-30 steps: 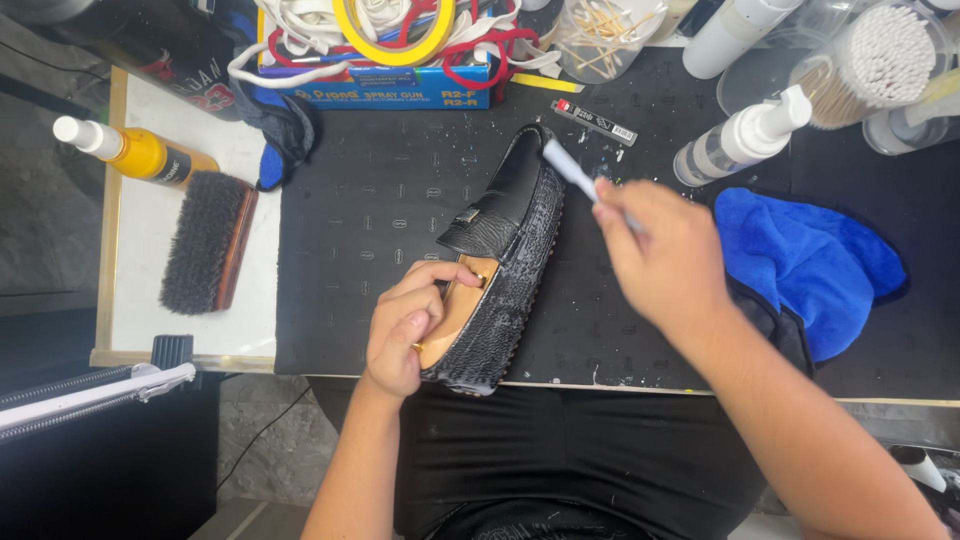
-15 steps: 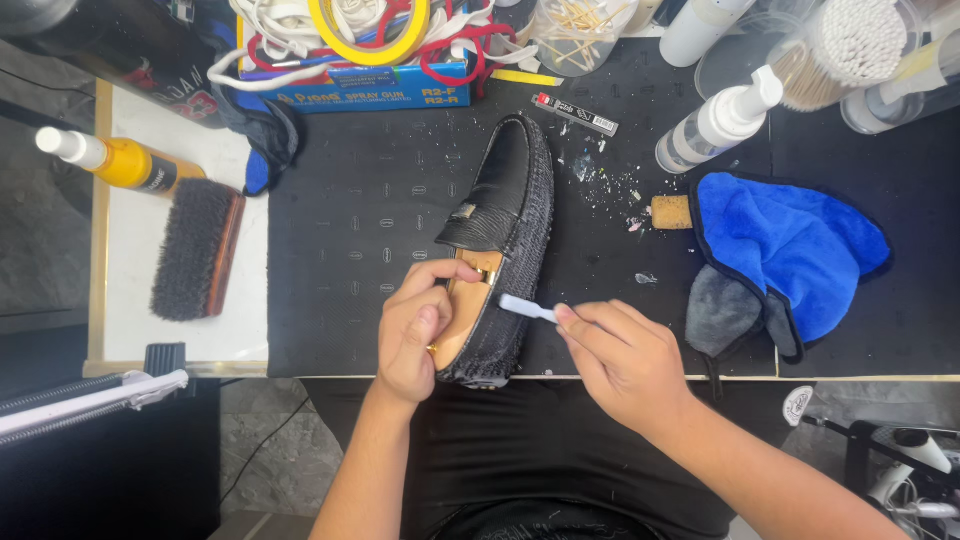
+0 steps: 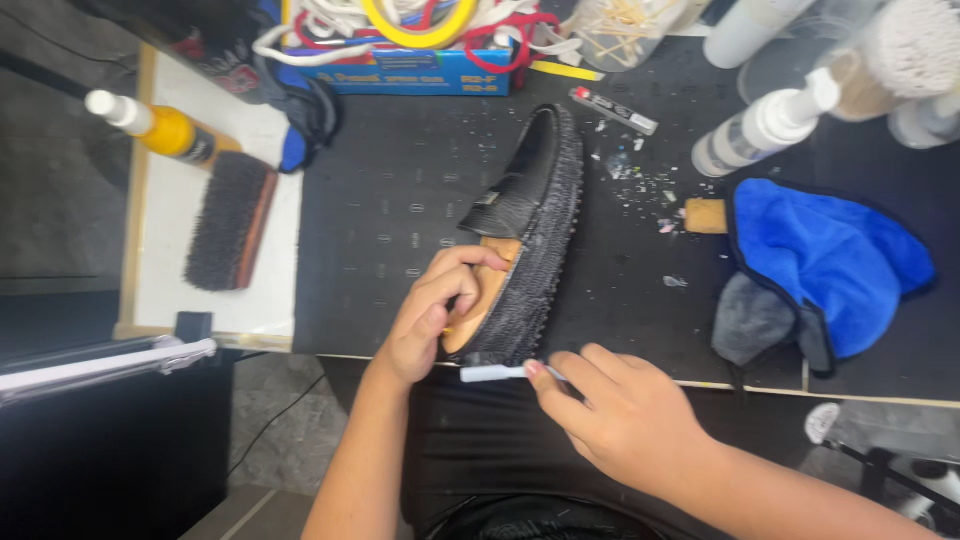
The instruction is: The person applies a white foaming cleaner to a black leather loafer and scrubs the surface with a small brush. They then wipe the shoe with a blue cloth to remove the foam and residue, repeating the process on different sections of the shoe.
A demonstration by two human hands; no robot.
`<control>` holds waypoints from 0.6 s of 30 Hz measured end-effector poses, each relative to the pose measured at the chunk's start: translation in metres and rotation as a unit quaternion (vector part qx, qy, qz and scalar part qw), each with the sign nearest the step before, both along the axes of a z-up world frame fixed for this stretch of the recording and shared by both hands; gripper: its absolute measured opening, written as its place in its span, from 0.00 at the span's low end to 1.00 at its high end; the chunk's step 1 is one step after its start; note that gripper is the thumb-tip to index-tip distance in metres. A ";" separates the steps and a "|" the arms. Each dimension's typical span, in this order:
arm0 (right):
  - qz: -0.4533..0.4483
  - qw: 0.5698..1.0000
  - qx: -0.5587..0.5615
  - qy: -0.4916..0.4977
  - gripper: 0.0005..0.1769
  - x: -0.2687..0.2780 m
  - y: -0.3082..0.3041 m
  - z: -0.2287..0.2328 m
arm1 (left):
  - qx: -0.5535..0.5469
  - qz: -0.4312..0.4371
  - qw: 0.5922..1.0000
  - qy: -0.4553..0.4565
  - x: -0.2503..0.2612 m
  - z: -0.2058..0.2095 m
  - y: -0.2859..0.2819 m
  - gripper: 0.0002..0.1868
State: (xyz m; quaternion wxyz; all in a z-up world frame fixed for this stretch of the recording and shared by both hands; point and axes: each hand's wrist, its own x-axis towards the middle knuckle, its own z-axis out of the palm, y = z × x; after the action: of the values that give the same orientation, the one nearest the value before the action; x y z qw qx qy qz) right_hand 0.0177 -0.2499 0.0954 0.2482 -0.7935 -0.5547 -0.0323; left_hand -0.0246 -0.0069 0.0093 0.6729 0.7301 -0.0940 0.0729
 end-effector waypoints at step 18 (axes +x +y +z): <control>0.041 0.997 0.061 0.021 0.06 0.040 -0.030 -0.045 | -0.041 0.018 0.999 0.022 0.000 -0.008 -0.003 0.36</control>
State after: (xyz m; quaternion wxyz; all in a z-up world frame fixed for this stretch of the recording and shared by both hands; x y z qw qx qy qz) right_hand 0.0573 -0.2795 0.0507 0.3091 -0.7537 -0.5787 -0.0391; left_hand -0.0248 -0.0097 0.0009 0.7024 0.7053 -0.0627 0.0730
